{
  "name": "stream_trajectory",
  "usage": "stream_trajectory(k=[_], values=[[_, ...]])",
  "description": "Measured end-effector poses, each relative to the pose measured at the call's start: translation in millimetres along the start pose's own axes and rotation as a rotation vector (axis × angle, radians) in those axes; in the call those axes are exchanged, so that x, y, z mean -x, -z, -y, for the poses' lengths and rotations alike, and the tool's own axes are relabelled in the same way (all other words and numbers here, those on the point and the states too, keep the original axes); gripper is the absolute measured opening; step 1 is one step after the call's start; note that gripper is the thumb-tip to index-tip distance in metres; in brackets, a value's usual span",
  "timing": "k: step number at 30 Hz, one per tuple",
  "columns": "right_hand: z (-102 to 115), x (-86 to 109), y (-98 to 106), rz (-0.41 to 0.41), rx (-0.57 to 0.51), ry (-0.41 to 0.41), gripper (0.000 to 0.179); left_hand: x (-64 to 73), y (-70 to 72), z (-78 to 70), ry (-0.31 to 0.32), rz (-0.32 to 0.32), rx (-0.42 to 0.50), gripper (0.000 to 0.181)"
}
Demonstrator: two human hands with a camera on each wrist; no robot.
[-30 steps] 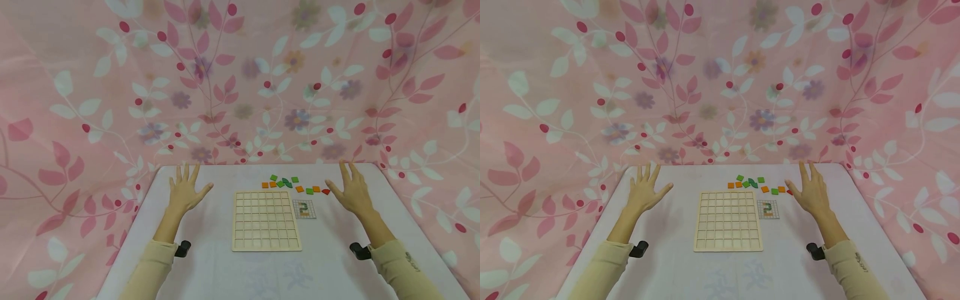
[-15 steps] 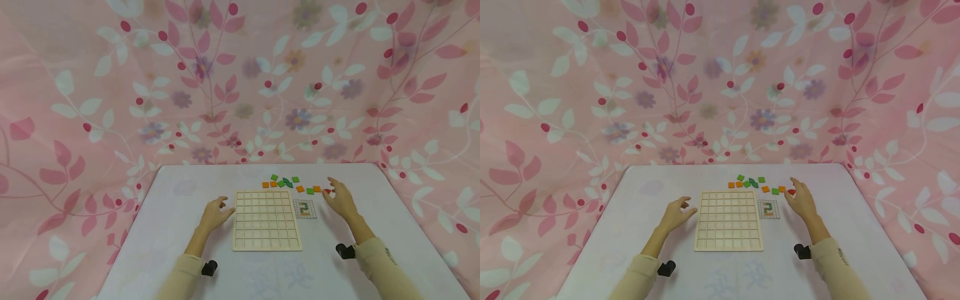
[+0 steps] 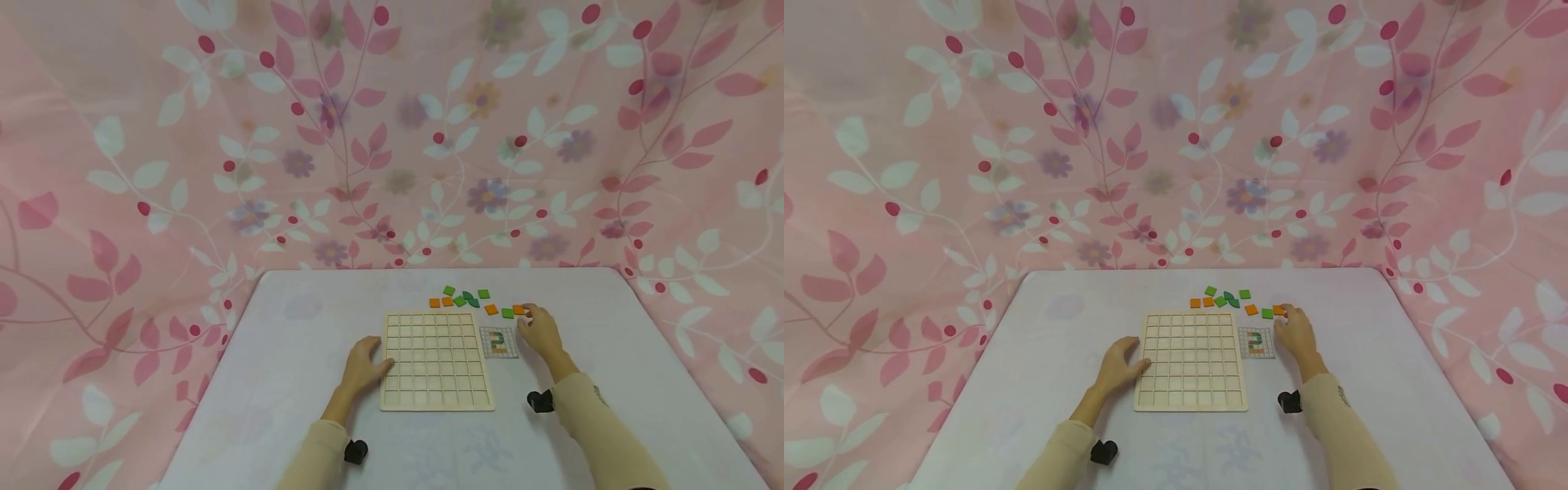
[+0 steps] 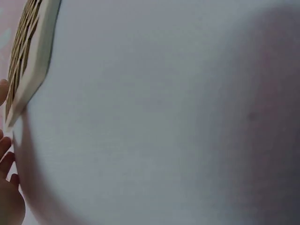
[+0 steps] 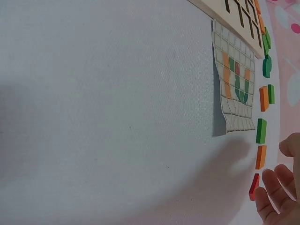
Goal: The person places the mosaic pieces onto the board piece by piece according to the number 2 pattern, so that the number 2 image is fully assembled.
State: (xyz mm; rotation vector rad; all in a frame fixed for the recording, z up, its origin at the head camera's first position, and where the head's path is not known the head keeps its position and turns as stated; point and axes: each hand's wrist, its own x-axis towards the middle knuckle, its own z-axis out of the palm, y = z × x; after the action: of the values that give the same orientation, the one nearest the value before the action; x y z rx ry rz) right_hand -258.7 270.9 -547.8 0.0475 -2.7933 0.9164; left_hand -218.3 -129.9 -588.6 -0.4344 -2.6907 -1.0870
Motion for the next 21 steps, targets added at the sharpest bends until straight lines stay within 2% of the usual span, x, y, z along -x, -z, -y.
stream_trajectory(k=[3,6,13,17,21], values=[[-2.6,-5.5,-4.2,-0.007,0.001,-0.041,0.039,1.7,-6.2,6.8,-0.091,-0.041,-0.051,0.060],[-6.4,-11.5,-5.1,0.011,0.013,-0.092,0.041,3.0,-8.2,7.0,-0.134,-0.052,-0.096,0.060],[-13.1,-21.6,-11.9,0.112,0.061,-0.079,0.048,7.2,-7.3,2.2,-0.087,0.003,-0.153,0.062],[-9.4,-24.4,-20.9,0.190,0.099,-0.122,0.047,8.2,-7.2,3.2,-0.066,0.033,-0.167,0.064],[-7.2,-25.5,-27.7,0.202,0.127,-0.150,0.041,7.8,-6.1,4.0,-0.046,0.069,-0.155,0.067]])
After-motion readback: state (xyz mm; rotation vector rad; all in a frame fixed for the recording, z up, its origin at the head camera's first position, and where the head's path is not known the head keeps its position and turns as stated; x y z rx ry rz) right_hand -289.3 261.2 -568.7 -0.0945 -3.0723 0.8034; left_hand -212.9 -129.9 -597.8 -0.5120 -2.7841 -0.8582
